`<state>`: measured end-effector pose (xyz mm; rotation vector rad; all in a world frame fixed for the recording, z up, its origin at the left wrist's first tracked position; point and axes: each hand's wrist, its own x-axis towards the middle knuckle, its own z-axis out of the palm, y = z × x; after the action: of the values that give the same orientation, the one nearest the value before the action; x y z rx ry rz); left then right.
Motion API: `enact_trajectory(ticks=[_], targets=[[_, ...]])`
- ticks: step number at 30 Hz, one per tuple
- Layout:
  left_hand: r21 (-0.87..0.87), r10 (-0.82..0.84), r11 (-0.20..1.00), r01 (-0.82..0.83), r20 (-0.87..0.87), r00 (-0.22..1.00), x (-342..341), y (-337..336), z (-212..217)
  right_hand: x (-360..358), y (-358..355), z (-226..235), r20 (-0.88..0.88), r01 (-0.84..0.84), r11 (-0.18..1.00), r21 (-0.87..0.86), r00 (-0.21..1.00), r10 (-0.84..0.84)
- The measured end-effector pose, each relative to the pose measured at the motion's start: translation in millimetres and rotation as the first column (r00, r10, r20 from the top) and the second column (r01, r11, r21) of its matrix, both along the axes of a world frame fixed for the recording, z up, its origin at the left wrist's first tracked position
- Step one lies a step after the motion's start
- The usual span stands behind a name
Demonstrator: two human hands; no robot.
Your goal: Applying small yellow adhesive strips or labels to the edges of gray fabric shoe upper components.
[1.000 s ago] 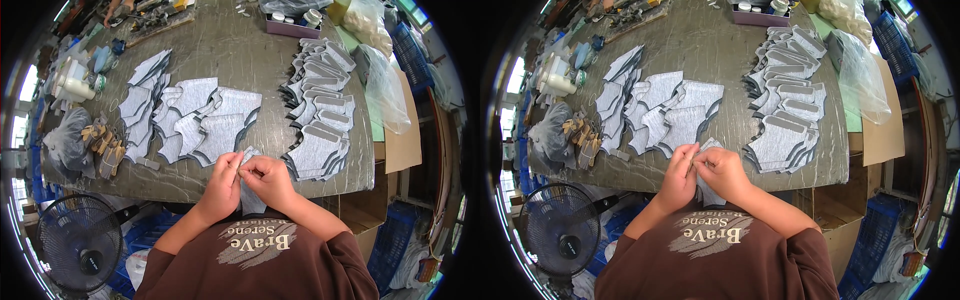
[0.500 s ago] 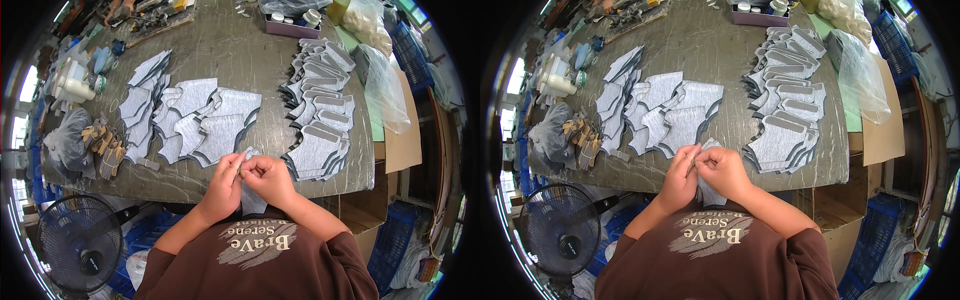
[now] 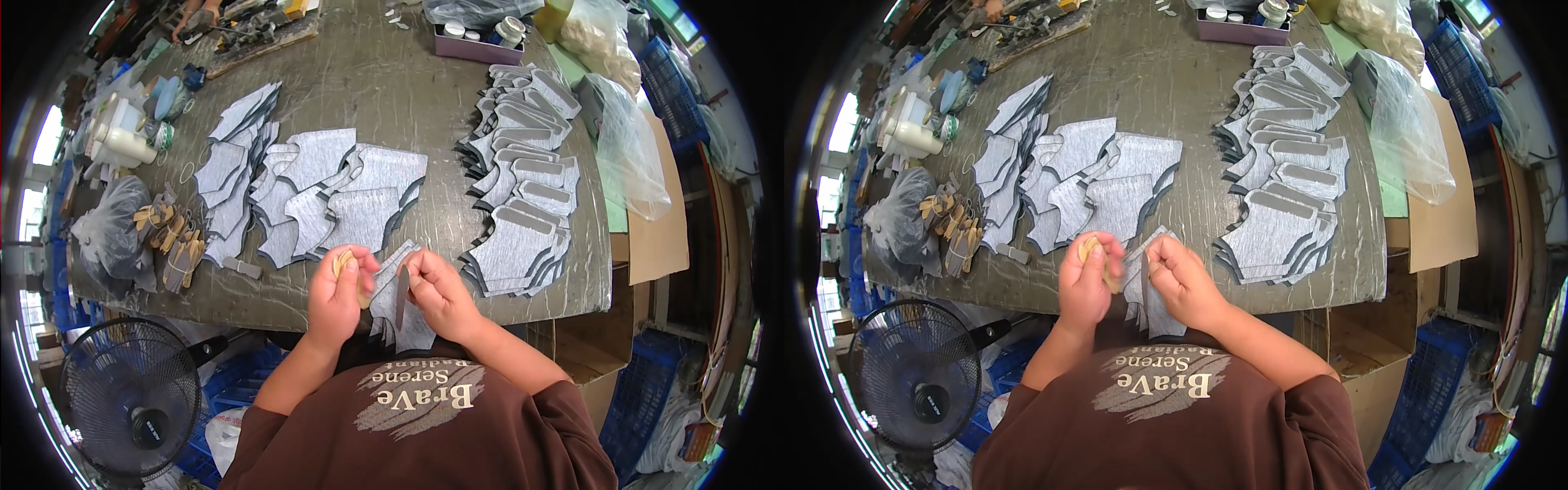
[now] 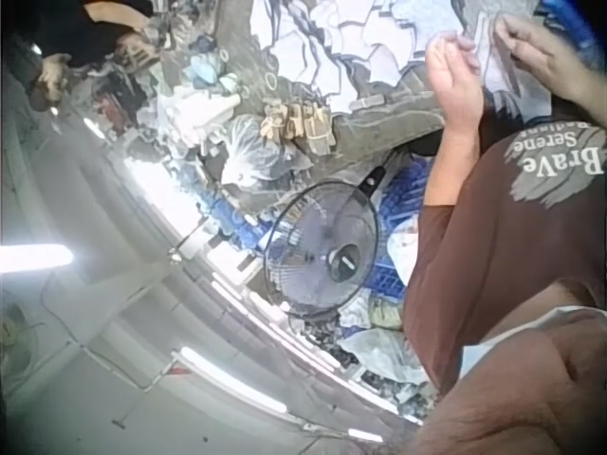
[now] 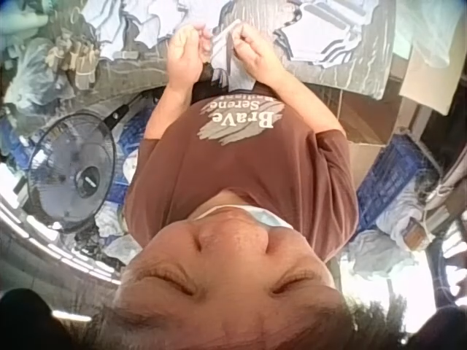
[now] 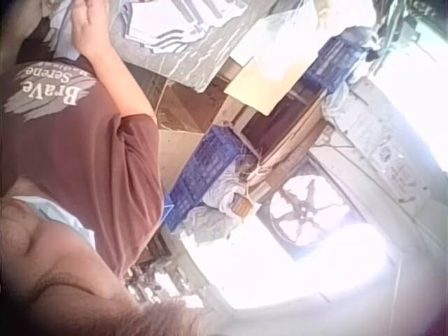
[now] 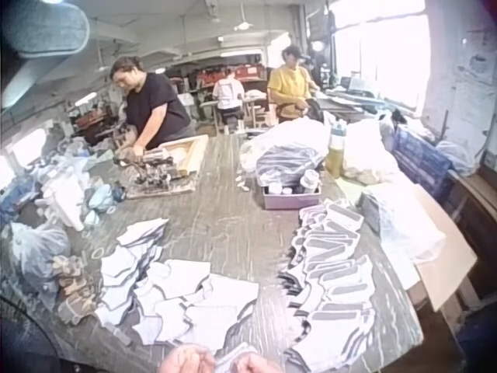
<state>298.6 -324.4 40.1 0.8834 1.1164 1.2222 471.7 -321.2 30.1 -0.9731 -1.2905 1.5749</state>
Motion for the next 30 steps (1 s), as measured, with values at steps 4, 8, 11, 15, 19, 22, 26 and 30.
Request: enact_trajectory(ticks=[4,8,11,15,19,22,26,30], targets=[[0.407,-0.131,0.739,0.537,-0.696,0.706,-2,14,37,0,1,7,0.053,-0.108,0.99,0.085,0.993,0.104],[0.463,-0.116,0.621,0.633,-0.744,0.658,-11,19,24,0,-2,0,0.063,-0.086,0.995,0.043,0.995,0.083],[0.432,-0.1,0.738,0.519,-0.69,0.716,-3,9,25,1,-2,5,0.006,-0.086,0.996,-0.01,0.996,0.086],[0.581,0.056,0.539,0.61,-0.747,0.663,-11,14,19,3,-4,2,0.088,-0.179,0.984,-0.02,0.98,0.18],[0.663,0.248,0.45,0.598,-0.737,0.629,-20,5,14,3,2,7,-0.391,-0.027,0.84,-0.542,0.893,-0.224],[0.692,0.389,0.414,0.591,-0.722,0.572,-25,-4,7,11,11,11,-0.444,0.224,0.748,-0.625,0.686,-0.576],[0.673,0.329,0.545,0.5,-0.72,0.611,-31,-8,4,35,6,-12,-0.767,0.069,0.921,-0.383,0.532,-0.358],[0.477,0.216,0.857,0.194,-0.676,0.704,-30,-19,3,36,-11,-1,0.506,-0.005,0.852,0.524,0.806,-0.307]])
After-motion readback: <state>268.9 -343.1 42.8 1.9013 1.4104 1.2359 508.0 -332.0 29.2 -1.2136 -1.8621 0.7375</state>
